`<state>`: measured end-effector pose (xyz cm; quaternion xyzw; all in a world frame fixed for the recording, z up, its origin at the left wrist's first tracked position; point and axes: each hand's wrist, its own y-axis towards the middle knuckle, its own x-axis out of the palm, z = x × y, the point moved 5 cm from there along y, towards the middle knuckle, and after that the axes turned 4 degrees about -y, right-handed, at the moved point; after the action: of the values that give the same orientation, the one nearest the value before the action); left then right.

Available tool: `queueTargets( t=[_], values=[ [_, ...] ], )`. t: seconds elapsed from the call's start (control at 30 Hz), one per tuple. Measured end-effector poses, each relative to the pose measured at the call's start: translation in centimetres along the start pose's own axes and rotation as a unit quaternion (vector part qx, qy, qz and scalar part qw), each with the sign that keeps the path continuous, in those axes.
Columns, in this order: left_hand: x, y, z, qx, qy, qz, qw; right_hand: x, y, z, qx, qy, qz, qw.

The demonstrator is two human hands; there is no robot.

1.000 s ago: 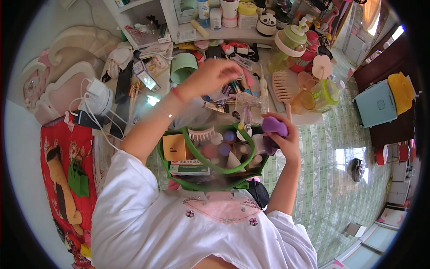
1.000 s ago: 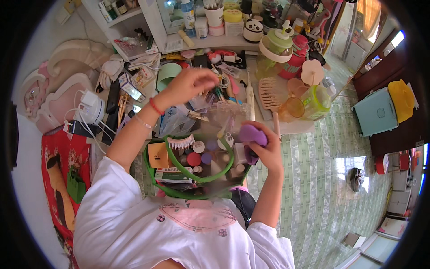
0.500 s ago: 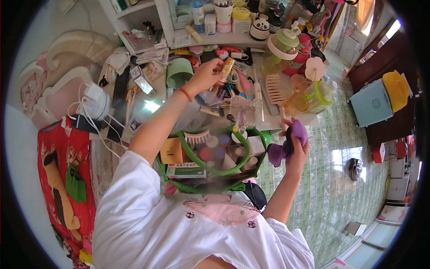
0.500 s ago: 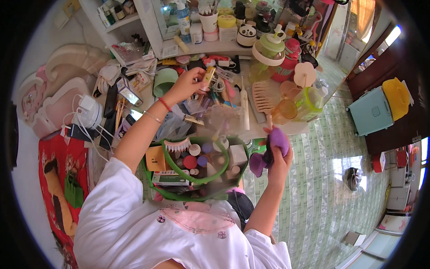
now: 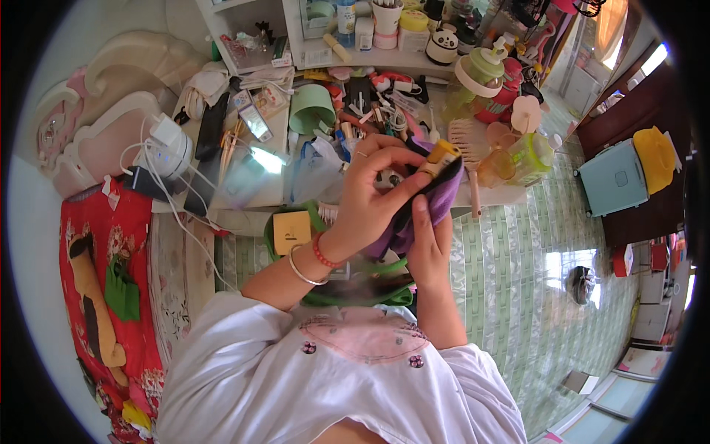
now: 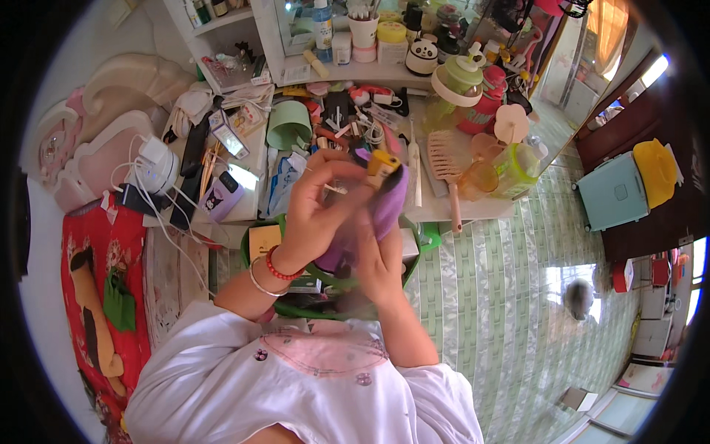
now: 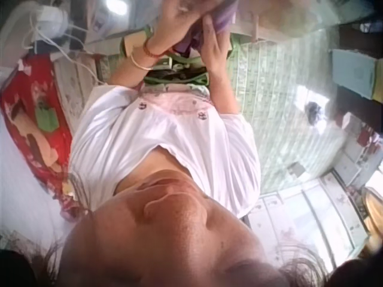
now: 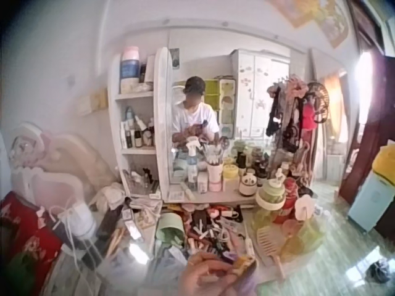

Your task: The person organizes cosmetic items and accessories, picking up pens, makeup containers, a compact box, and a brush from a vanity desk and placing them into an organizer bag and a small pouch by hand.

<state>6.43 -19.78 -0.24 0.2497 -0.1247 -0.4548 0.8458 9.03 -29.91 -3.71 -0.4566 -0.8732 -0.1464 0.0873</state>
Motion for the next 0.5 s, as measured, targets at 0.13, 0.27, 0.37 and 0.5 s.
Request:
queueTargets(
  t=[0.13,0.27,0.37,0.5],
  values=[
    [-0.3,-2.0,-1.4,-0.181,-0.238,0.0,0.954,-0.5,0.0,-0.5,-0.026,-0.083,-0.011,0.996],
    [-1.6,-1.1,1.1,-0.102,-0.199,0.002,0.975,-1.3,-0.3,-0.4,0.041,-0.13,-0.06,0.989],
    [-1.7,-1.6,0.9,-0.144,-0.187,-0.053,0.97,-0.9,-1.3,0.3,0.105,-0.09,-0.092,0.986],
    [-1.8,-2.6,0.7,-0.192,-0.19,-0.066,0.96,-1.6,-1.9,0.9,0.174,-0.007,-0.035,0.984]
  ],
)
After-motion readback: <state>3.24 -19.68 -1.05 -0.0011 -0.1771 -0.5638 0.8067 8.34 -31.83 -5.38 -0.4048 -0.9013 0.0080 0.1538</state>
